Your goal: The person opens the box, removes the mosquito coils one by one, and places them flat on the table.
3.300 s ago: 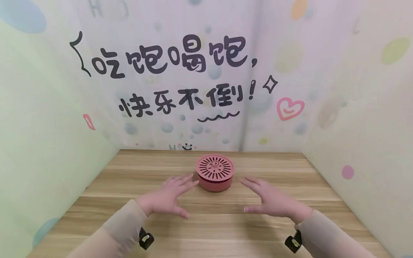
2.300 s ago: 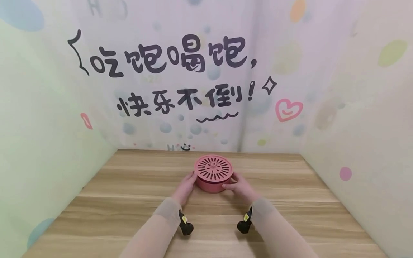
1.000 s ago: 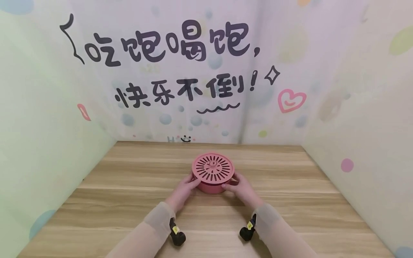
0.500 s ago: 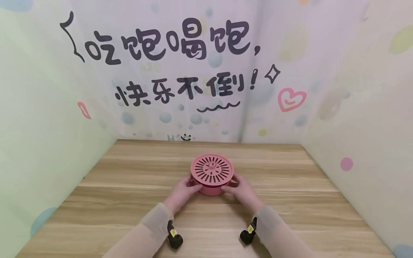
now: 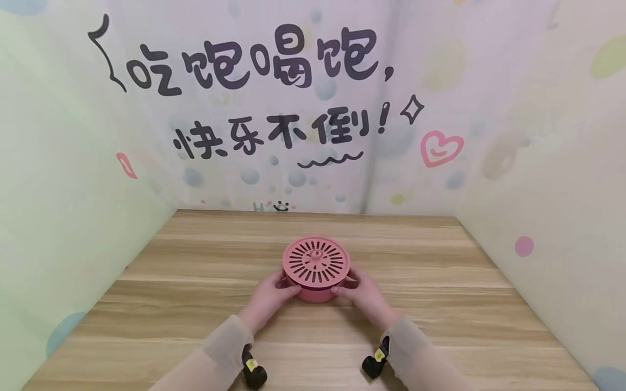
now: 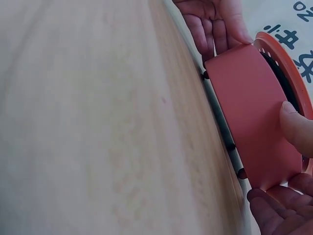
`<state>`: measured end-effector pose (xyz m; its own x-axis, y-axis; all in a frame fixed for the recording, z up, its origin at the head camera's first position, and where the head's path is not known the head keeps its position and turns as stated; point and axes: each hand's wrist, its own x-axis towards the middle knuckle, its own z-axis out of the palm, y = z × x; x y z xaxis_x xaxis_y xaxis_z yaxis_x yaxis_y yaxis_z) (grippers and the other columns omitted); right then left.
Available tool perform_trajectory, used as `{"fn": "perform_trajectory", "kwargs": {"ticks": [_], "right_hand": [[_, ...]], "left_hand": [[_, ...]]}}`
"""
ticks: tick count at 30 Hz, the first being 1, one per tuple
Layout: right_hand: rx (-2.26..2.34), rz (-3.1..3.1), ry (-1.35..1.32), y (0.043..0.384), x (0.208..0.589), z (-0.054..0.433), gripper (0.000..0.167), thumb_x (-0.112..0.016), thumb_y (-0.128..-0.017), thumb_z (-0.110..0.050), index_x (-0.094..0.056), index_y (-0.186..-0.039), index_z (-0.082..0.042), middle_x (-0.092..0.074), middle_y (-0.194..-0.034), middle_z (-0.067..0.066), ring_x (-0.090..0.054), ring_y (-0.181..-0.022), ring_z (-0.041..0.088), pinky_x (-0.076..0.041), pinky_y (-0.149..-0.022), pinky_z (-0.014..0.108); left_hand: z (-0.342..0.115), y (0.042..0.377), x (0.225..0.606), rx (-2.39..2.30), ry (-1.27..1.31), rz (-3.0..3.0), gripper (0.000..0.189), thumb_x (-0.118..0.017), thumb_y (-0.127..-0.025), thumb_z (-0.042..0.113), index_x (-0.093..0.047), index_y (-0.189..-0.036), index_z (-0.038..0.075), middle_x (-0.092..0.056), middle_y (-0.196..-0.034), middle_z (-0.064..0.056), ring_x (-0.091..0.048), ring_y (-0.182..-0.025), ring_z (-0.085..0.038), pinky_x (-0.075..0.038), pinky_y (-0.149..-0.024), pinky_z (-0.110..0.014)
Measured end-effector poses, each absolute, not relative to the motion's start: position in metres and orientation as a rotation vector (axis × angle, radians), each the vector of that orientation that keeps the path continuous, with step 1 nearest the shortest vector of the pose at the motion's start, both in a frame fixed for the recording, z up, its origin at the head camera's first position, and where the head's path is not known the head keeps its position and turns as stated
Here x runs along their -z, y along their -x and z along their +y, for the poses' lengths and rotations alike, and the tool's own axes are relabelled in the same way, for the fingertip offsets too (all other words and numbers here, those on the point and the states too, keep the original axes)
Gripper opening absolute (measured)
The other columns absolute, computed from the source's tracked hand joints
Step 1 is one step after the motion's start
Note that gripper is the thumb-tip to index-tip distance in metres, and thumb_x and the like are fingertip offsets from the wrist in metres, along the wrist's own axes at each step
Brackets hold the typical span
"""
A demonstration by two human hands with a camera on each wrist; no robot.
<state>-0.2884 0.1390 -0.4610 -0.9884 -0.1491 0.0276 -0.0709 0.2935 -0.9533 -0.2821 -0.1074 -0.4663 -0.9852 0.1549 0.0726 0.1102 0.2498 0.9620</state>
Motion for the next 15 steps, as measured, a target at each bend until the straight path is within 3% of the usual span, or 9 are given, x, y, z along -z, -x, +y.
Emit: {"fn": "perform_trajectory", "kwargs": {"ticks": [7,15], "right_hand": [[1.823,2.451,0.208,0.278,0.455,0.135,0.074,-0.082,-0.075,-0.020,-0.048,-0.140,-0.007,-0.052,-0.137,0.016,-0.056,-0.116,0.030,-0.051,-0.094,0.041],[1.842,2.434,0.248,0.270,0.460,0.135,0.075,-0.083,-0.075,-0.022,-0.047,-0.138,-0.004,-0.050,-0.138,0.018,-0.053,-0.121,0.033,-0.043,-0.103,0.048]], "left_hand": [[-0.110,0.274,0.466,-1.901,-0.235,2.446,0.066,-0.075,-0.083,0.021,-0.048,-0.139,0.000,-0.056,-0.133,-0.016,-0.052,-0.123,-0.030,-0.042,-0.105,-0.045],[-0.112,0.262,0.467,-1.850,-0.224,2.487,0.067,-0.076,-0.082,0.026,-0.049,-0.138,0.001,-0.057,-0.132,-0.015,-0.054,-0.122,-0.029,-0.044,-0.102,-0.043]]}}
